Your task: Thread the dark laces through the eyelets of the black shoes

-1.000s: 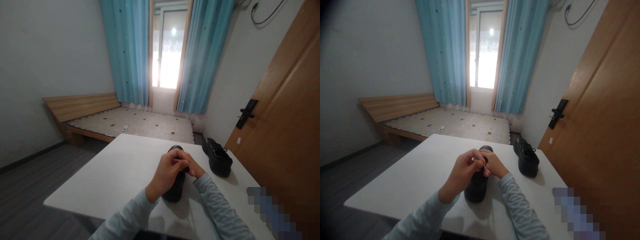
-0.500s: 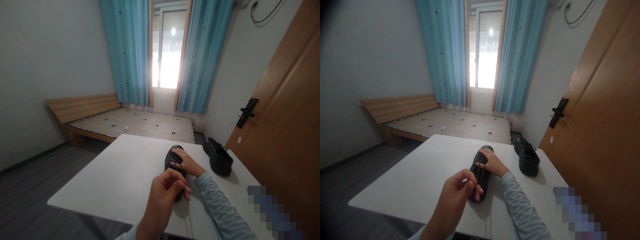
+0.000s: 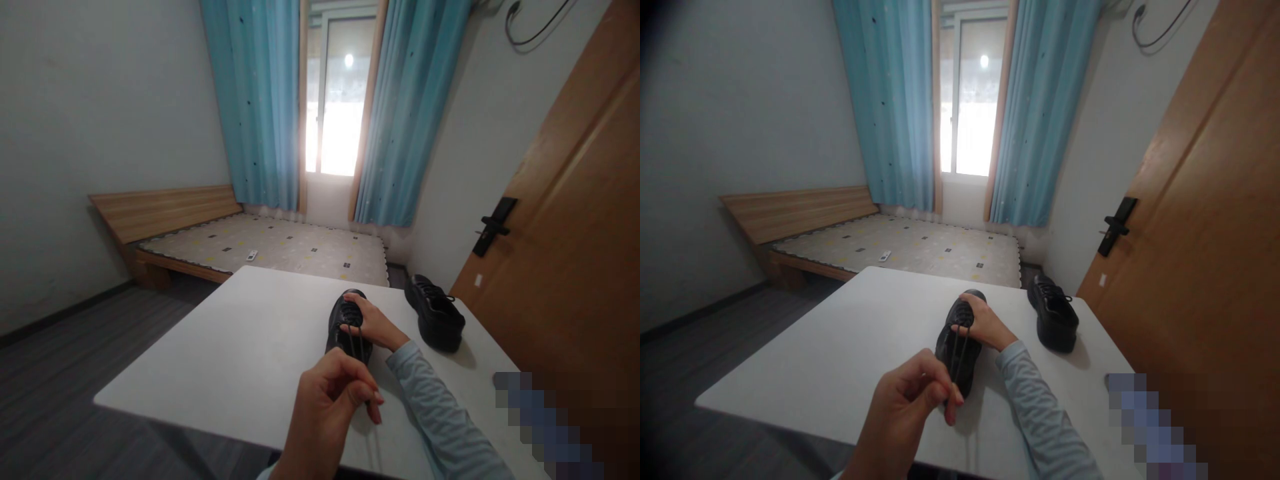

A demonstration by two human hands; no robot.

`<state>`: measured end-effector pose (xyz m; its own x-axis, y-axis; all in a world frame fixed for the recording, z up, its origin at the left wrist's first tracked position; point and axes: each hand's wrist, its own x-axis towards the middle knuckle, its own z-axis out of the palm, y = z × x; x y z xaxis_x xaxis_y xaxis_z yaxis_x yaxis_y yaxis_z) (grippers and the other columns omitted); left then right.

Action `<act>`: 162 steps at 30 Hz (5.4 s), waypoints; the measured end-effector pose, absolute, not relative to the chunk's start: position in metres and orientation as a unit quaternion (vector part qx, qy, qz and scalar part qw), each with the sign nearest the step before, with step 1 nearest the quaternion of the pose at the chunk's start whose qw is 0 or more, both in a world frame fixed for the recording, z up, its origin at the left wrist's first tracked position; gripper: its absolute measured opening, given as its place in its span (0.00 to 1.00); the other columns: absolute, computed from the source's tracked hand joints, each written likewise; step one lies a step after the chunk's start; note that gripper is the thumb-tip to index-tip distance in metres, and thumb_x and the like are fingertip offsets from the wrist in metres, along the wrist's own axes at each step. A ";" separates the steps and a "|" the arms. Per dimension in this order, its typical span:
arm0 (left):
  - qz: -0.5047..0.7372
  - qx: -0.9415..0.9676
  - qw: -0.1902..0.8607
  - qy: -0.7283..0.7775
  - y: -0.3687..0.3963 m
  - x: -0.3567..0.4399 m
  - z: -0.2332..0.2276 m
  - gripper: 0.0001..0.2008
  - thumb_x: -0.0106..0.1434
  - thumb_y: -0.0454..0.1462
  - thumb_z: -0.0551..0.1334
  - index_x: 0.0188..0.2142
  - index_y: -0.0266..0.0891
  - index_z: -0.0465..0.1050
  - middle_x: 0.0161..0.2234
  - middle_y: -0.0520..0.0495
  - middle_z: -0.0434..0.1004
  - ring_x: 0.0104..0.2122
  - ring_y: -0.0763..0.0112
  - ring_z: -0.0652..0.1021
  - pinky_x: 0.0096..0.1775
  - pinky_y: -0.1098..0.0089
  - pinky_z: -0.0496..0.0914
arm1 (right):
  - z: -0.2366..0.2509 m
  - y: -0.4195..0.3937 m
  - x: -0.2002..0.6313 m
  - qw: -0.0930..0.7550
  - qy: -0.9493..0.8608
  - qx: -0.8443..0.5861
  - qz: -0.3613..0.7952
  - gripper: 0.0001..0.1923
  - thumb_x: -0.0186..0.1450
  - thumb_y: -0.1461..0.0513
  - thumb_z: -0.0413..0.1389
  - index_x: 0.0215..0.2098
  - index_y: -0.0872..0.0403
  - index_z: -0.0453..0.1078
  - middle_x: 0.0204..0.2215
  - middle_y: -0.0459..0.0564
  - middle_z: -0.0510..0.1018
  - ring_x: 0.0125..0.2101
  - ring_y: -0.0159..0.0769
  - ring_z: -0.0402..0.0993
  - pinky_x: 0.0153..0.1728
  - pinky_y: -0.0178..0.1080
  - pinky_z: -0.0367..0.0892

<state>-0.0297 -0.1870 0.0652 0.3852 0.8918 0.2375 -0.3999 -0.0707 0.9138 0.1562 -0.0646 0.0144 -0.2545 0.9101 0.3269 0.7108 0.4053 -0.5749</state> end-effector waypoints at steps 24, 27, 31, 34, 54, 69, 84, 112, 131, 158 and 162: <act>0.654 0.494 0.480 0.312 0.011 0.029 0.082 0.08 0.55 0.36 0.63 0.32 0.30 0.70 0.27 0.49 0.73 0.23 0.77 0.76 0.30 0.73 0.75 | 0.037 -0.073 0.173 0.485 -0.679 -0.446 0.323 0.14 0.56 0.52 0.59 0.25 0.55 0.73 0.42 0.53 0.76 0.44 0.41 0.71 0.47 0.42 0.63; 0.568 0.540 0.495 0.374 0.021 0.033 0.058 0.06 0.56 0.34 0.62 0.31 0.30 0.70 0.26 0.48 0.73 0.23 0.76 0.77 0.30 0.73 0.74 | 0.033 -0.069 0.179 0.487 -0.662 -0.479 0.309 0.17 0.57 0.50 0.57 0.27 0.56 0.74 0.35 0.51 0.78 0.39 0.40 0.72 0.45 0.42 0.63; 0.424 0.640 0.449 0.456 0.020 0.027 0.038 0.05 0.56 0.33 0.61 0.33 0.32 0.70 0.26 0.47 0.75 0.24 0.73 0.77 0.31 0.72 0.73 | 0.029 -0.066 0.181 0.476 -0.652 -0.507 0.302 0.20 0.56 0.48 0.56 0.26 0.57 0.74 0.28 0.49 0.77 0.33 0.38 0.71 0.39 0.41 0.64; 0.385 0.703 0.333 0.497 0.015 0.018 0.035 0.13 0.53 0.35 0.64 0.39 0.35 0.71 0.31 0.43 0.76 0.32 0.67 0.78 0.37 0.68 0.71 | 0.031 -0.067 0.179 0.472 -0.642 -0.526 0.298 0.20 0.54 0.47 0.58 0.25 0.58 0.74 0.25 0.48 0.77 0.30 0.37 0.71 0.36 0.40 0.65; 0.332 0.816 0.345 0.323 -0.025 -0.006 0.048 0.17 0.55 0.47 0.60 0.24 0.34 0.72 0.21 0.53 0.70 0.23 0.76 0.69 0.26 0.76 0.59 | 0.035 -0.066 0.174 0.559 -0.578 -0.480 0.351 0.17 0.54 0.50 0.59 0.28 0.57 0.71 0.29 0.52 0.79 0.33 0.38 0.74 0.39 0.41 0.67; 0.529 0.683 0.434 0.256 -0.028 -0.003 0.042 0.09 0.53 0.40 0.65 0.30 0.35 0.76 0.30 0.47 0.77 0.31 0.71 0.76 0.34 0.72 0.70 | 0.043 -0.074 0.159 0.507 -0.625 -0.490 0.335 0.12 0.55 0.56 0.59 0.30 0.57 0.75 0.20 0.45 0.75 0.22 0.31 0.67 0.27 0.36 0.62; 0.505 0.707 0.424 0.255 -0.030 0.003 0.029 0.12 0.57 0.43 0.62 0.35 0.37 0.76 0.32 0.46 0.78 0.32 0.70 0.76 0.34 0.73 0.70 | 0.050 -0.081 0.148 0.436 -0.709 -0.461 0.306 0.13 0.57 0.57 0.58 0.34 0.57 0.77 0.27 0.48 0.79 0.29 0.37 0.72 0.32 0.38 0.64; 0.356 0.649 0.620 0.261 -0.032 -0.006 0.032 0.20 0.42 0.42 0.71 0.33 0.32 0.72 0.26 0.46 0.77 0.27 0.72 0.76 0.32 0.72 0.66 | 0.044 -0.075 0.163 0.529 -0.611 -0.480 0.341 0.17 0.53 0.50 0.60 0.26 0.56 0.71 0.19 0.45 0.72 0.22 0.30 0.64 0.26 0.35 0.61; 0.373 0.820 0.317 0.295 -0.030 0.001 0.030 0.08 0.54 0.37 0.61 0.32 0.41 0.79 0.33 0.48 0.74 0.33 0.71 0.73 0.36 0.74 0.67 | 0.043 -0.073 0.166 0.536 -0.610 -0.441 0.382 0.16 0.57 0.51 0.58 0.33 0.56 0.73 0.25 0.48 0.76 0.26 0.31 0.68 0.29 0.35 0.64; 0.345 0.691 0.581 0.256 -0.024 -0.016 0.036 0.18 0.54 0.49 0.62 0.27 0.34 0.69 0.25 0.52 0.69 0.28 0.76 0.69 0.32 0.74 0.63 | 0.041 -0.080 0.178 0.542 -0.525 -0.430 0.496 0.16 0.54 0.50 0.61 0.30 0.54 0.73 0.26 0.46 0.74 0.27 0.30 0.68 0.35 0.37 0.65; 0.375 0.627 0.632 0.260 -0.025 -0.013 0.034 0.17 0.53 0.48 0.63 0.26 0.34 0.69 0.27 0.52 0.69 0.30 0.76 0.71 0.36 0.73 0.65 | 0.043 -0.081 0.179 0.546 -0.501 -0.440 0.507 0.14 0.52 0.52 0.63 0.28 0.54 0.74 0.25 0.46 0.74 0.28 0.30 0.68 0.33 0.35 0.65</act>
